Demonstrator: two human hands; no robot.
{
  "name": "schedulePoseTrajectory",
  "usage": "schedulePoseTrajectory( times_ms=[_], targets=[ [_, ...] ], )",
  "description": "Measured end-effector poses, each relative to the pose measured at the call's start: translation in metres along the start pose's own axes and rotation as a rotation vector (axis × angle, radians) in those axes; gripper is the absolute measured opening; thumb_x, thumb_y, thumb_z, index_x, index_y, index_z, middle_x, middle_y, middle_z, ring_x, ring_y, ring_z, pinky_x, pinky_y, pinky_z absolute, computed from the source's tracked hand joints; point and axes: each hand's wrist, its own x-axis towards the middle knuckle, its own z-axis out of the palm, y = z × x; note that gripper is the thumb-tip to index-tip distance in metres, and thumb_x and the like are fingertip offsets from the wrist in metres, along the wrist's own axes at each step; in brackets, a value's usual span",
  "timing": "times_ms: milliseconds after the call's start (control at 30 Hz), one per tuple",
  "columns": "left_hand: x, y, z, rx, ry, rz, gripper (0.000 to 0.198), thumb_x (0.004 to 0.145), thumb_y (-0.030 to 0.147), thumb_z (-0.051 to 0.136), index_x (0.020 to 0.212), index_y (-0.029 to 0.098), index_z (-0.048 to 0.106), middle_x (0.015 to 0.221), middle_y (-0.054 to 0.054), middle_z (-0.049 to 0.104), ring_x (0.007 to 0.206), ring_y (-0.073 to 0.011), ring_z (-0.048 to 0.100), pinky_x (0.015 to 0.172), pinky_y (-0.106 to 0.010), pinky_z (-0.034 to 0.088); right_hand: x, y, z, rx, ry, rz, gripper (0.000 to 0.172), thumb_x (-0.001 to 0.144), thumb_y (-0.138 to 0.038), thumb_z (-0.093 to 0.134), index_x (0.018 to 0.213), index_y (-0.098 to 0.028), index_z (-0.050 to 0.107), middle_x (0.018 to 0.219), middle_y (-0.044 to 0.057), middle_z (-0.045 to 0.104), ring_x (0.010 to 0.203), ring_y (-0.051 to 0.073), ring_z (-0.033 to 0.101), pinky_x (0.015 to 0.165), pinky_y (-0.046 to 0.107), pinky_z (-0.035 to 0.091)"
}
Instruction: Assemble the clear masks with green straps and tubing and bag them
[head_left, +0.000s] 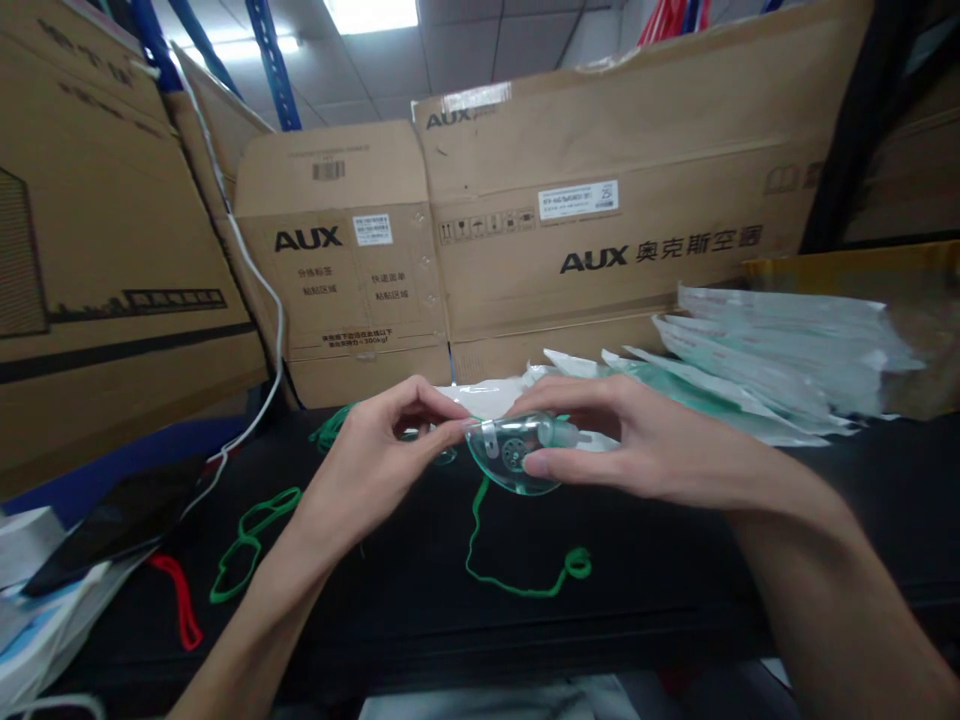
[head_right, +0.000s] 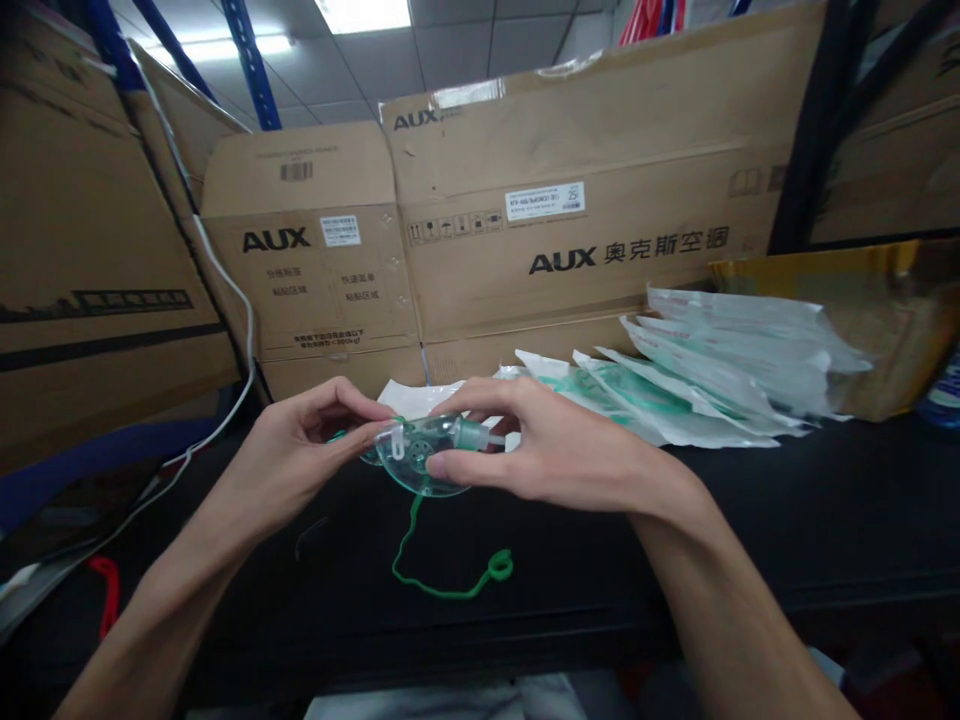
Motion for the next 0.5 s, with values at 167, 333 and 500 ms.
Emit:
schedulePoseTrajectory(
  times_ms=[167,333,500],
  targets=[
    [0.0011,0.0035,-0.0039,-0.13,-0.024,-0.042,0.032,0.088,0.04,0.071,0.108,0.016,0.069,0.092,-0.004,0.072,0.082,-0.0163,0.066,0.074,-0.025,0.051,0.0013,0.0024,-0.0012,0.115,0.113,0.089,0.033,0.087,-0.049,0.068,0.107,-0.025,0.076,0.093,0.001,0.075,0.082,0.021,0.067,0.065,0.028,0.048],
    [0.0026,0.0004,-0.003,-0.009,-0.07,0.009,0.032,0.099,0.038,0.056,0.118,0.018,0.072,0.085,-0.004,0.07,0.083,-0.0161,0.065,0.08,-0.026,0.05,0.0034,0.006,-0.0014,0.173,0.222,0.1,0.029,0.087,-0.05,0.067,0.094,-0.024,0.076,0.094,0.003,0.075,0.09,0.024,0.069,0.069,0.03,0.051],
    [0.0021,-0.0013,-0.0014,-0.066,-0.019,-0.008,0.03,0.092,0.043,0.065,0.107,0.018,0.076,0.091,-0.004,0.075,0.083,-0.0175,0.068,0.08,-0.027,0.053,0.0068,0.0078,0.0035,0.166,0.26,0.127,0.03,0.085,-0.05,0.07,0.094,-0.022,0.075,0.096,0.004,0.076,0.088,0.024,0.07,0.068,0.03,0.053]
  ],
)
